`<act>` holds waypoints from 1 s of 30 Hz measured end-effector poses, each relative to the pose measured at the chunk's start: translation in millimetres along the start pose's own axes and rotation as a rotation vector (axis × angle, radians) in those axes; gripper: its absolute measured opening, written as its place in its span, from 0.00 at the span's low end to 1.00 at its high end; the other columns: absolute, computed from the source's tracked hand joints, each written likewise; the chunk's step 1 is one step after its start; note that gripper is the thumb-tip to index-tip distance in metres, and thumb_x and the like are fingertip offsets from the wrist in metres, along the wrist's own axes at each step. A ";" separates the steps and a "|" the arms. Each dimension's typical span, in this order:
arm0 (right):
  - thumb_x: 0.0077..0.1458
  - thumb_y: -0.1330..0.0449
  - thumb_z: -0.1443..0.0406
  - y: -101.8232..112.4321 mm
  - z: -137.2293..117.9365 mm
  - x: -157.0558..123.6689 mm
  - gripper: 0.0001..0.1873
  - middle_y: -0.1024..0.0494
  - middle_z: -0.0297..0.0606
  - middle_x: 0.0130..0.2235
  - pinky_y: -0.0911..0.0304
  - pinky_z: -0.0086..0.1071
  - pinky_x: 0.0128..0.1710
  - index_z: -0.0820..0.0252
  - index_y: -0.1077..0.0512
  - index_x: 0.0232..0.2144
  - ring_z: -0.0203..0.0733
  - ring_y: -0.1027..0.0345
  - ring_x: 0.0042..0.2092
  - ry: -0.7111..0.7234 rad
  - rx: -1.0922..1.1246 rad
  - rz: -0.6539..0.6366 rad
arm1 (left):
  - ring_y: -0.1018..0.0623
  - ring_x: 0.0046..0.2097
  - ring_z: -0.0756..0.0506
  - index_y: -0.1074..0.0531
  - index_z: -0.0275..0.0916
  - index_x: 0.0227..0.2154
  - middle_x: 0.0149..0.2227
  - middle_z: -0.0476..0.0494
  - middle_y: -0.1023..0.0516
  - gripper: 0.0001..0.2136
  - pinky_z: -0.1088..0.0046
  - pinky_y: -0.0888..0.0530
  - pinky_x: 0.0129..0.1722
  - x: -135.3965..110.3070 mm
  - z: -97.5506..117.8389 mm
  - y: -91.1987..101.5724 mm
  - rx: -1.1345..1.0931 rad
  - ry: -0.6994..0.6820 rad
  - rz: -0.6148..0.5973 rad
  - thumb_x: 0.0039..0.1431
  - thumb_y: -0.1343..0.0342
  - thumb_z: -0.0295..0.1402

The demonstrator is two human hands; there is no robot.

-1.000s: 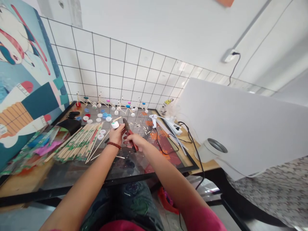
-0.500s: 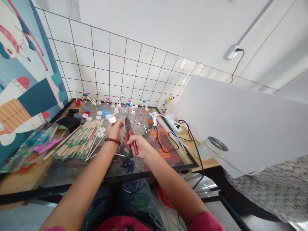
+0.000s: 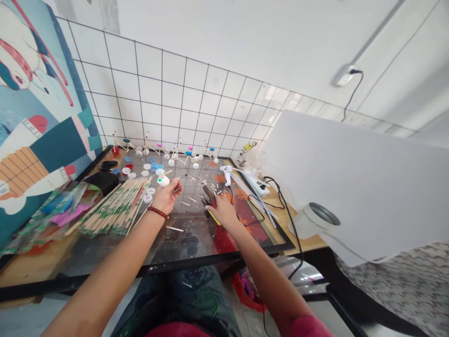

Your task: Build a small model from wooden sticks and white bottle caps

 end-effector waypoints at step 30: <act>0.63 0.37 0.64 0.2 -28.8 13.5 0.12 0.18 0.46 0.49 0.32 0.42 0.57 0.56 0.20 0.48 0.48 0.25 0.52 0.532 0.444 0.352 | 0.26 0.25 0.53 0.20 0.33 0.31 0.26 0.48 0.23 0.03 0.79 0.24 0.24 -29.5 -41.6 -2.6 0.040 0.289 -0.074 0.55 0.32 0.21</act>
Point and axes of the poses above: each hand's wrist, its own x-axis towards the middle knuckle, its own y-axis out of the back of the hand, z = x × y, the point moved 1 cm from there along x, towards the middle knuckle
